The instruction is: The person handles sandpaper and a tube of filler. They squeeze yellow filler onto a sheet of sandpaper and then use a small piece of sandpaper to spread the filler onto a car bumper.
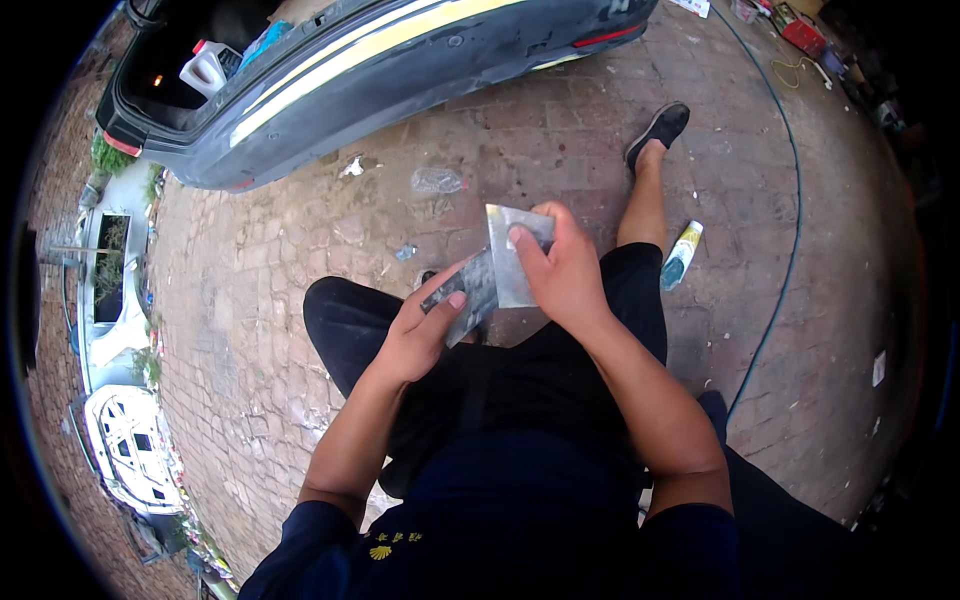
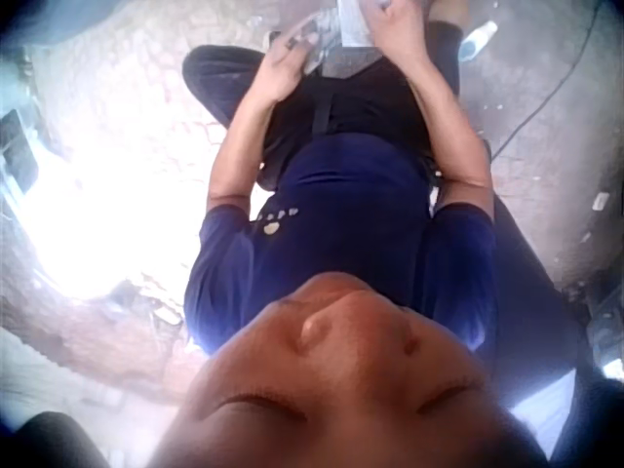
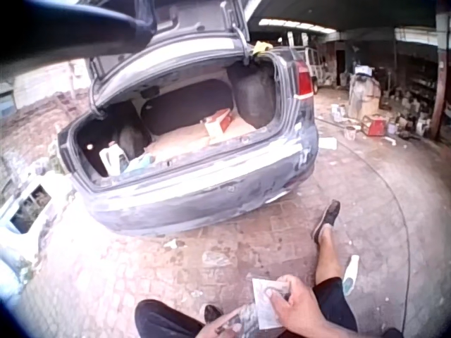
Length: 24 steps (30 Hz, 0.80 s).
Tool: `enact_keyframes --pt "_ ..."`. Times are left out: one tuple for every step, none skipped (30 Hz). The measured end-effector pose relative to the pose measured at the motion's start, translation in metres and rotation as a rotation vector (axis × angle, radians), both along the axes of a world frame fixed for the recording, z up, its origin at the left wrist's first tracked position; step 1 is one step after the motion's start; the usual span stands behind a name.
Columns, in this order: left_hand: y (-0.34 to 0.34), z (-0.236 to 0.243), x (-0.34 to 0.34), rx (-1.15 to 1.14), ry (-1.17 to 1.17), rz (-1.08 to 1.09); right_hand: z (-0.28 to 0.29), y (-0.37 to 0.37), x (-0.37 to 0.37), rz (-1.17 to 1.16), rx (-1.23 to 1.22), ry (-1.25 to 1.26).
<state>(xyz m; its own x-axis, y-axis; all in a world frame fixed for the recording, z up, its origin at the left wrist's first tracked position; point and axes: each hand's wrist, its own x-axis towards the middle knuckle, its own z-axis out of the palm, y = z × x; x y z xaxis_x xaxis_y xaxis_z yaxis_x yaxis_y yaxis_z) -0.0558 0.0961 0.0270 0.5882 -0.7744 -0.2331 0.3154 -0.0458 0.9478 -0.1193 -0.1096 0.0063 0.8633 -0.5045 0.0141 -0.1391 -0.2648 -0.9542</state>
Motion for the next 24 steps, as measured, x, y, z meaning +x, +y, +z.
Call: enact_keyframes --pt "-0.002 -0.001 0.0 0.003 -0.013 -0.008 -0.007 -0.007 0.003 -0.032 0.064 -0.011" --pt "0.0 -0.002 0.001 0.011 -0.026 -0.007 0.003 0.009 0.002 -0.013 -0.014 -0.062" --pt "0.0 -0.003 0.001 0.015 -0.038 -0.008 0.002 0.021 0.001 0.055 -0.085 -0.152" --pt "0.0 -0.003 0.001 -0.002 0.067 0.049 0.006 0.02 -0.002 0.121 -0.068 -0.091" --pt "0.0 -0.002 0.002 -0.021 0.17 0.107 0.018 0.02 -0.003 0.187 -0.052 -0.032" --pt "0.001 -0.001 0.003 -0.019 0.169 0.106 0.011 0.012 0.002 0.106 0.034 -0.015" --pt "0.001 -0.001 0.004 -0.028 0.143 0.075 0.003 0.001 0.009 0.024 0.12 0.002" --pt "-0.001 -0.003 0.004 -0.043 0.122 0.043 0.001 -0.007 0.009 0.008 0.136 0.051" --pt "-0.001 -0.009 0.006 -0.064 0.193 0.052 0.002 0.004 0.007 0.01 0.138 0.052" --pt "-0.002 -0.015 0.008 -0.089 0.261 0.064 0.005 0.025 0.002 0.087 0.038 -0.054" --pt "-0.003 -0.017 0.011 -0.122 0.423 0.11 0.007 0.038 -0.001 0.16 -0.057 -0.159" --pt "0.0 -0.017 0.01 -0.162 0.474 0.101 0.007 0.031 0.0 0.238 -0.046 -0.056" --pt "0.002 -0.016 0.009 -0.155 0.476 0.101 0.0 0.021 0.005 0.236 -0.04 -0.054" --pt "-0.002 -0.011 0.006 -0.201 0.464 0.079 -0.011 0.009 0.011 0.152 0.228 -0.054" --pt "-0.006 -0.006 0.004 -0.25 0.45 0.059 -0.014 -0.001 0.014 0.069 0.492 -0.054" --pt "-0.014 -0.001 0.0 -0.28 0.468 0.132 -0.015 -0.012 0.011 0.085 0.588 -0.061" --pt "-0.015 -0.002 -0.001 -0.276 0.466 0.137 -0.015 -0.011 0.008 0.088 0.592 -0.061" --pt "-0.016 -0.002 -0.002 -0.291 0.518 0.175 -0.015 -0.008 0.002 0.171 0.4 -0.045" --pt "-0.016 -0.003 -0.001 -0.305 0.569 0.213 -0.014 -0.005 -0.003 0.253 0.206 -0.029" --pt "-0.016 -0.004 0.002 -0.306 0.565 0.215 -0.008 -0.003 -0.006 0.291 0.165 -0.013" --pt "-0.015 -0.008 0.005 -0.363 0.587 0.192 -0.009 -0.003 -0.006 0.294 0.166 -0.016" --pt "-0.014 -0.013 0.009 -0.39 0.596 0.183 -0.01 -0.004 -0.006 0.156 0.372 -0.044" --pt "-0.014 -0.019 0.012 -0.418 0.607 0.172 -0.012 -0.006 -0.008 0.015 0.578 -0.07" --pt "-0.014 -0.025 0.015 -0.294 0.515 0.292 -0.015 -0.01 -0.006 -0.027 0.669 -0.129"
